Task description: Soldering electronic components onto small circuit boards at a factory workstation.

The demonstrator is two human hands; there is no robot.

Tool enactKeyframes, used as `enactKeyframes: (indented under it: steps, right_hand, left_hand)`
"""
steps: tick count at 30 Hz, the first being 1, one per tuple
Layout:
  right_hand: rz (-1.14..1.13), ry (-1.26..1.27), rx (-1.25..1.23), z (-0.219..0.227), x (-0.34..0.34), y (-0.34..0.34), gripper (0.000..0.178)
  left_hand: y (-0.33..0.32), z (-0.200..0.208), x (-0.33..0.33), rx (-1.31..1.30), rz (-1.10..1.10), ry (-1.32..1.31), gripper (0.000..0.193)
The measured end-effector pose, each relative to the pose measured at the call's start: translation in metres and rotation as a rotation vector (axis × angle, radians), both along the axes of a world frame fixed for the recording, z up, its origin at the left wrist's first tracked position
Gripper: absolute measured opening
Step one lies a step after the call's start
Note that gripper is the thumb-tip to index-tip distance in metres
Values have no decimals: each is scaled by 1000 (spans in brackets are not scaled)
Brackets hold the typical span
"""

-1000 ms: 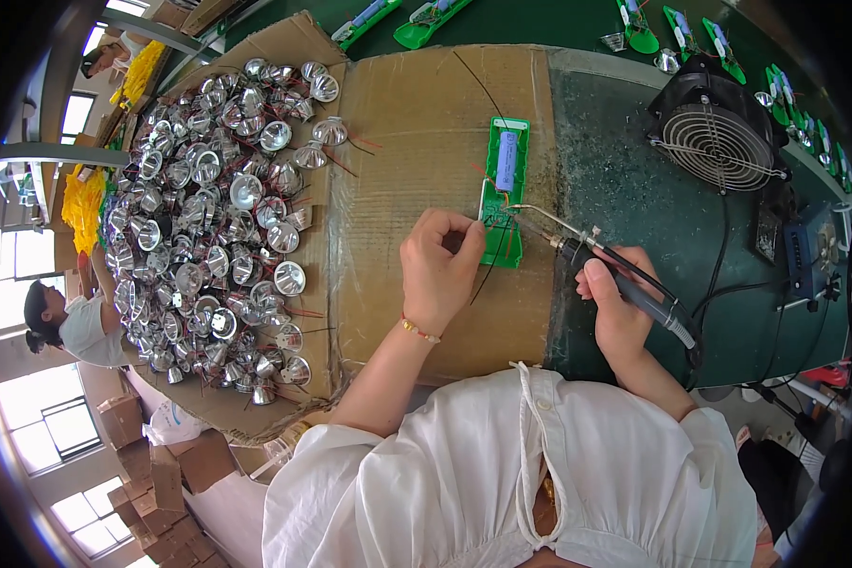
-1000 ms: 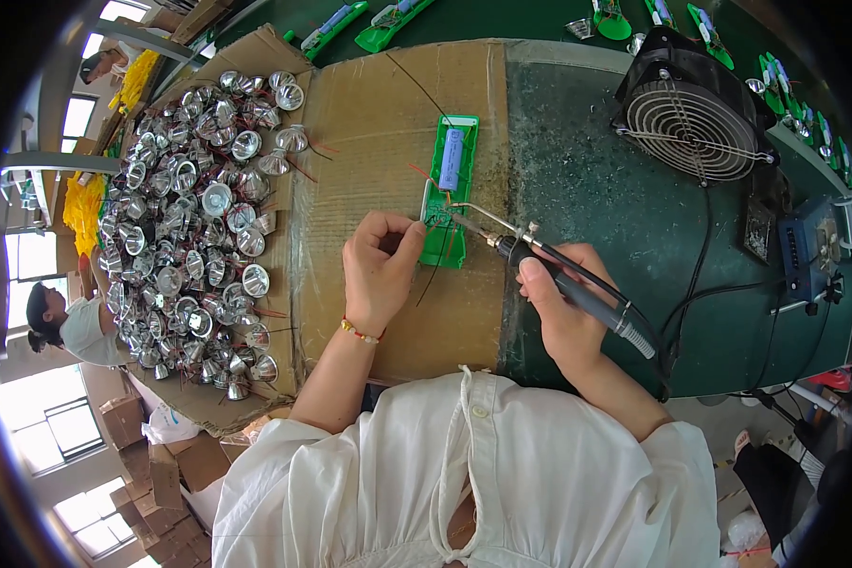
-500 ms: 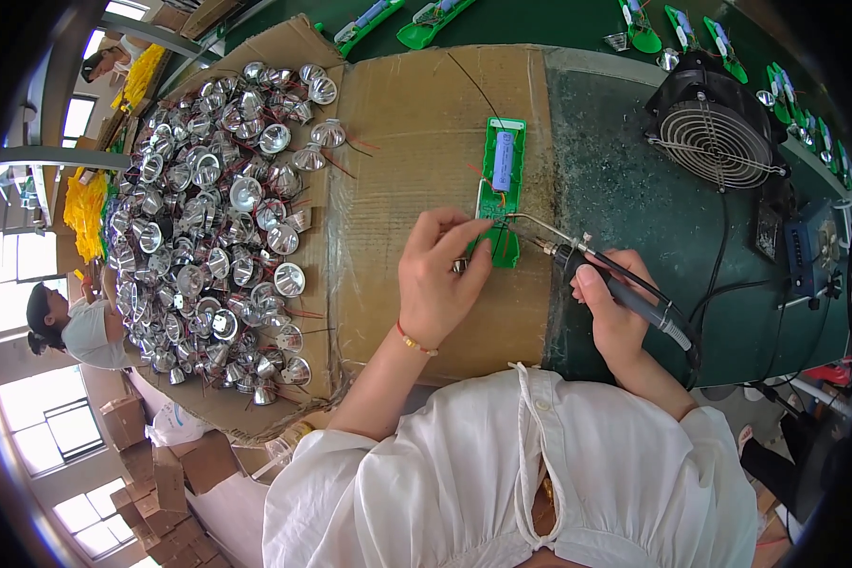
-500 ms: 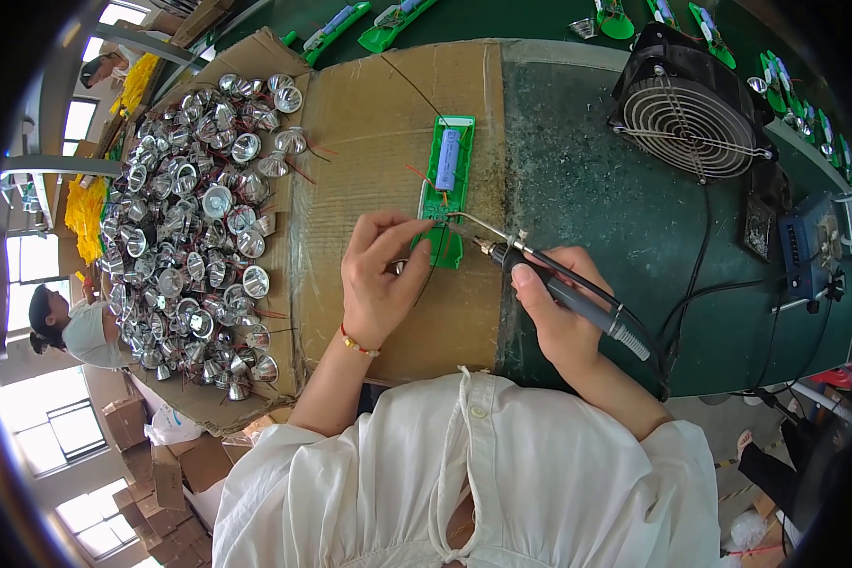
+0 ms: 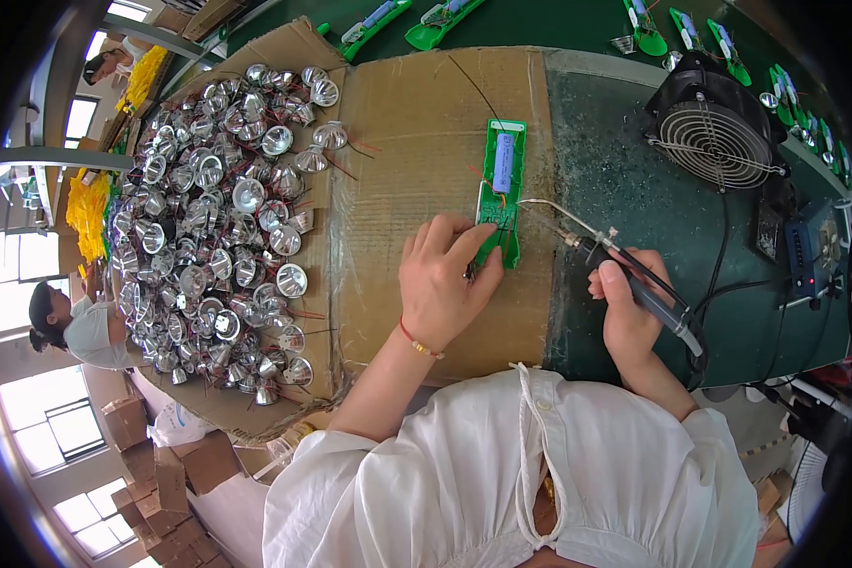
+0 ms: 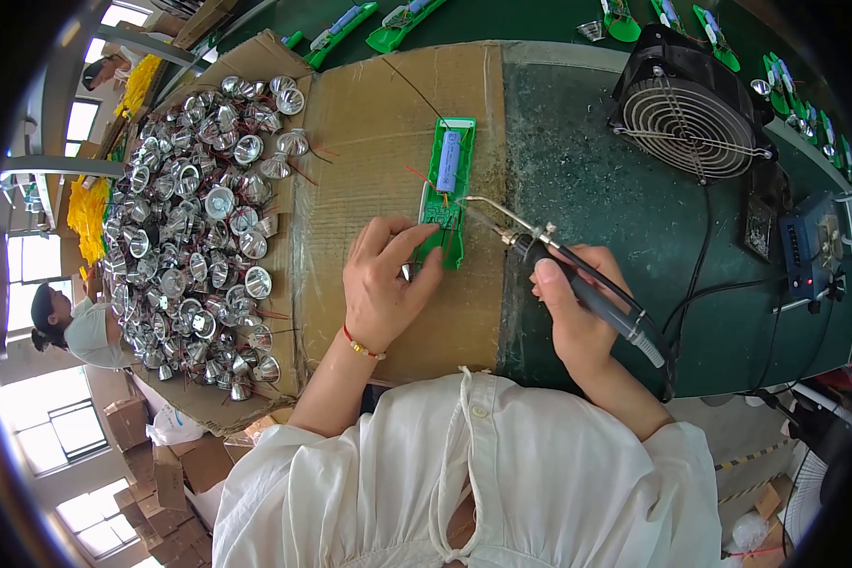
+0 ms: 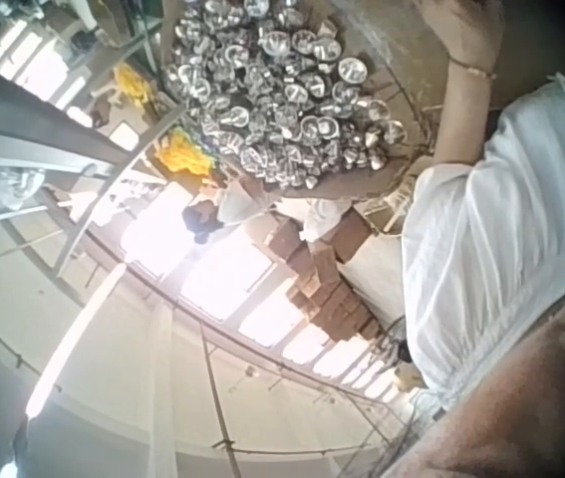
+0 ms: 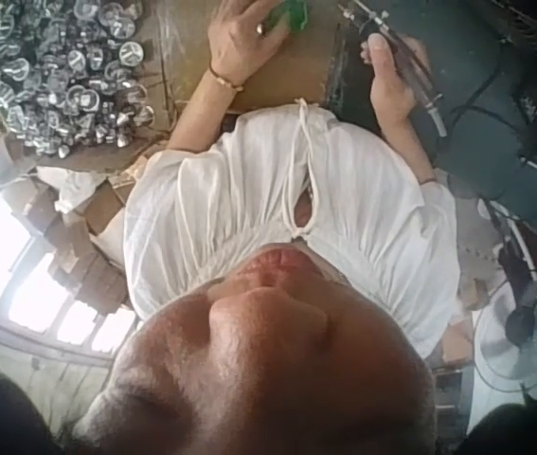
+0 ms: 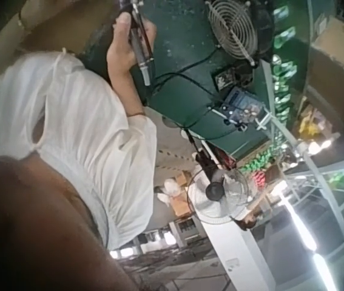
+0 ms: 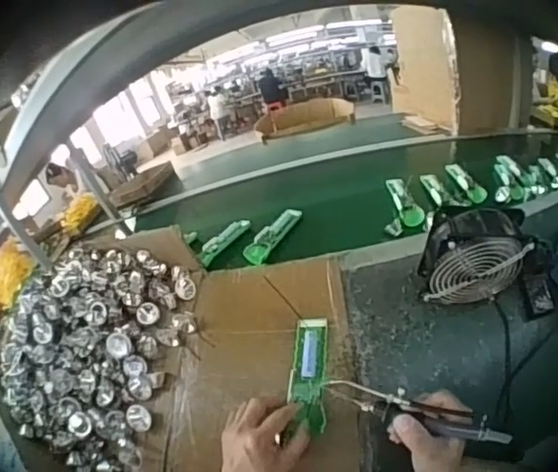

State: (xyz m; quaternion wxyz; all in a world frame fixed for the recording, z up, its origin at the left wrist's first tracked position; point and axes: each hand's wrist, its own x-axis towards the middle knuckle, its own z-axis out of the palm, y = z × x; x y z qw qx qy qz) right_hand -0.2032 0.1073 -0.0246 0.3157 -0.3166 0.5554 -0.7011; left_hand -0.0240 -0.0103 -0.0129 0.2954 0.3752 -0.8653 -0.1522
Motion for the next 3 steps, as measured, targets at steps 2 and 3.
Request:
enactKeyframes:
  steps: [2,3]
  right_hand:
    - [-24,-25,30,0,-3,4,17]
    - [-8,-25,10,-1,-7,6,17]
  left_hand:
    - [-1,2,0,34,-3,-8,23]
    - [-1,2,1,36,-8,-6,23]
